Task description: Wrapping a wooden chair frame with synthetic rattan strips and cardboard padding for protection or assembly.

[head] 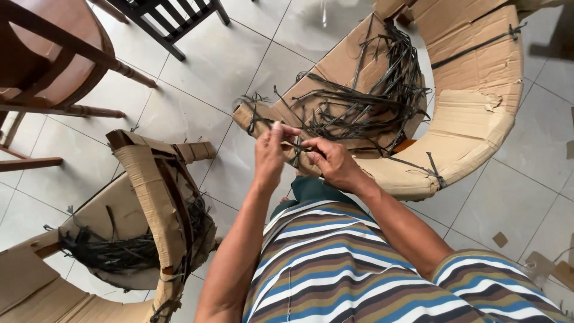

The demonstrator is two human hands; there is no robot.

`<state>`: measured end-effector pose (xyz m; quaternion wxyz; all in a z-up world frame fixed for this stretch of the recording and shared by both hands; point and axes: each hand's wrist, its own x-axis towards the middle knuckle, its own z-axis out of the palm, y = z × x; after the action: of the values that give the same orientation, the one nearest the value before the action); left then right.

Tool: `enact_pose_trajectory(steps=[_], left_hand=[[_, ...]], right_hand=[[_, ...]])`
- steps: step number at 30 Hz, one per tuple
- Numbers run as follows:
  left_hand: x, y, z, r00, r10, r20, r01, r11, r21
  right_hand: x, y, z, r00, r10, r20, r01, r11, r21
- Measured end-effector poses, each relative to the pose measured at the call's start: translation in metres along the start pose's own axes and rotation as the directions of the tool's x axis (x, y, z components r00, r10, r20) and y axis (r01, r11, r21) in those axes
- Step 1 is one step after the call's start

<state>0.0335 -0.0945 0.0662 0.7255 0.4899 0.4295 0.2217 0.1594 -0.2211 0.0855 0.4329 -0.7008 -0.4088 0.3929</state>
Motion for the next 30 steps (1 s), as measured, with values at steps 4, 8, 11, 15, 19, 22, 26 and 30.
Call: enact_pose_trajectory(steps=[4,8,11,15,19,22,26,30], left_hand=[[-0.019,0.01,-0.07,0.987,-0.017,-0.157,-0.017,0.977,-0.214],[-0.037,-0.017,-0.159,0.934,-0.077,-0.349,-0.069,0.919,-0.389],[-0.061,-0.052,-0.217,0.883,-0.122,-0.453,-0.091,0.903,-0.421],[-0.089,-0.098,-0.268,0.834,-0.194,-0.516,-0.071,0.89,-0.45],[-0.115,-0.094,-0.252,0.781,-0.238,-0.578,-0.115,0.855,-0.506],[-0.119,-0.094,-0.239,0.735,-0.262,-0.626,-0.102,0.87,-0.483],[-0.122,-0.1,-0.227,0.706,-0.313,-0.635,-0.032,0.882,-0.47],[-0.131,-0.109,-0.22,0.627,-0.389,-0.675,0.128,0.906,-0.403]], right_hand=[[-0.013,0.018,-0.017,0.995,-0.016,0.104,0.028,0.993,-0.117],[-0.024,-0.003,-0.063,0.976,0.119,0.184,-0.082,0.976,-0.2],[-0.04,-0.007,-0.094,0.967,0.203,0.155,-0.166,0.961,-0.223],[-0.066,-0.027,-0.122,0.98,0.197,0.008,-0.193,0.967,-0.165],[-0.097,-0.007,-0.146,0.876,0.452,-0.168,-0.477,0.864,-0.163],[-0.115,0.039,-0.163,0.9,0.299,-0.317,-0.251,0.95,0.186],[-0.133,0.039,-0.159,0.794,0.309,-0.523,0.021,0.846,0.532],[-0.145,0.016,-0.143,0.825,0.325,-0.463,0.312,0.421,0.851]])
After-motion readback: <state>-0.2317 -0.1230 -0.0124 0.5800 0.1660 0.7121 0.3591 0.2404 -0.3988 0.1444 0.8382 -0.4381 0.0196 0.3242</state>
